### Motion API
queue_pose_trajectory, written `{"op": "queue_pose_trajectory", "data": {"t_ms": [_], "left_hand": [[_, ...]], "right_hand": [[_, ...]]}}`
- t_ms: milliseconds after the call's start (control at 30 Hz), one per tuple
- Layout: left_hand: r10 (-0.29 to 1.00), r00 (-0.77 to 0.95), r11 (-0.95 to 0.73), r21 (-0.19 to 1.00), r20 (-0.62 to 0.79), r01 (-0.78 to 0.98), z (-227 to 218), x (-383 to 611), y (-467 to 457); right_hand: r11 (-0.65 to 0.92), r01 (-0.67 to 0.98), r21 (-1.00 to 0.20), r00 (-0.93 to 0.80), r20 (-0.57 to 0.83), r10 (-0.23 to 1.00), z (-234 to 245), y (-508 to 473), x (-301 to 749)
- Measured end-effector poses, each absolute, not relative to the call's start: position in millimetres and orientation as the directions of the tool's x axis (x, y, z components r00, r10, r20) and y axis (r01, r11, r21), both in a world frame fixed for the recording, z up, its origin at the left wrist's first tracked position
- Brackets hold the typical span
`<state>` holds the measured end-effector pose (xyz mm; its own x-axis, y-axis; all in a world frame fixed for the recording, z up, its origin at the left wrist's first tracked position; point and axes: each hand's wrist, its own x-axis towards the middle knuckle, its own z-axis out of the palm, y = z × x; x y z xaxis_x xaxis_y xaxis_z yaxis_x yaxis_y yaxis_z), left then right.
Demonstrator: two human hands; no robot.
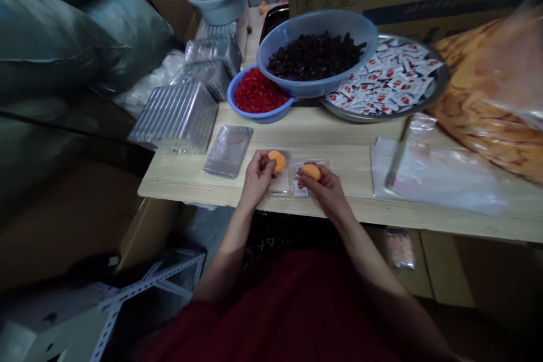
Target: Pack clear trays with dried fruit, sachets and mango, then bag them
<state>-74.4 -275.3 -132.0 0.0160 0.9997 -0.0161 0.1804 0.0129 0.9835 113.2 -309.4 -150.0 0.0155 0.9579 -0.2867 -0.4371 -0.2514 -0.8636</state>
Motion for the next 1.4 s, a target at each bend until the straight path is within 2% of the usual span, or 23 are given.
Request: {"op": "queue_pose_trajectory", "data": {"t_ms": [100,200,267,400,467,533,600,667,767,867,967,1033,1167,1300,1400], "left_hand": [[0.955,0.294,-0.122,0.851,-0.04,0.51,-126,-91,-255],[0.866,0.492,-0.305,0.684,-0.089,0.662,-123,-92,-244],[0.857,0.512,-0.368,0.622,-0.062,0.692,-124,-89,-239],[0.895,0.43,-0.414,0.574,0.117,0.706,-131,-82,-236],[0.902,0.376,-0.423,0.6,0.211,0.679,-131,-80,-241],[0.916,0.336,-0.386,0.711,0.22,0.588,-127,-79,-253],[0.926,0.355,-0.289,0.847,0.129,0.446,-122,-79,-268],[0.927,0.373,-0.167,0.923,0.028,0.346,-119,-80,-282],[0.972,0.233,-0.029,0.966,-0.033,0.258,-123,-86,-294],[0.992,0.056,0.105,0.992,-0.109,0.067,-131,-89,-299],[0.987,0.007,0.162,0.982,-0.163,-0.099,-134,-82,-304],[0.988,0.029,0.154,0.986,-0.152,-0.065,-134,-74,-308],[0.995,0.039,0.081,0.977,-0.091,0.198,-134,-74,-314],[0.998,-0.063,0.037,0.923,-0.014,0.383,-139,-92,-316],[1.0,-0.013,-0.011,0.867,0.02,0.498,-141,-99,-320]], "right_hand": [[-0.287,-0.417,-0.863,-0.004,-0.314,0.949,-146,-309,124],[-0.349,-0.392,-0.851,-0.042,-0.362,0.931,-147,-309,127],[-0.364,-0.364,-0.857,-0.062,-0.368,0.928,-150,-310,127],[-0.355,-0.274,-0.894,-0.119,-0.335,0.935,-152,-312,127],[-0.329,-0.241,-0.913,-0.141,-0.303,0.943,-149,-311,126],[-0.297,-0.241,-0.924,-0.15,-0.267,0.952,-147,-309,123],[-0.27,-0.259,-0.928,-0.168,-0.232,0.958,-147,-306,119],[-0.253,-0.259,-0.932,-0.208,-0.202,0.957,-149,-303,114],[-0.215,-0.198,-0.956,-0.244,-0.165,0.956,-153,-298,108],[-0.177,-0.173,-0.969,-0.2,-0.141,0.97,-154,-293,103],[-0.182,-0.226,-0.957,-0.192,-0.139,0.971,-152,-286,98],[-0.163,-0.251,-0.954,-0.176,-0.12,0.977,-153,-281,95],[-0.088,-0.174,-0.981,-0.134,-0.065,0.989,-160,-275,91],[0.06,0.085,-0.995,-0.238,0.038,0.97,-166,-273,86],[0.263,0.289,-0.921,-0.345,0.156,0.925,-166,-275,82]]}}
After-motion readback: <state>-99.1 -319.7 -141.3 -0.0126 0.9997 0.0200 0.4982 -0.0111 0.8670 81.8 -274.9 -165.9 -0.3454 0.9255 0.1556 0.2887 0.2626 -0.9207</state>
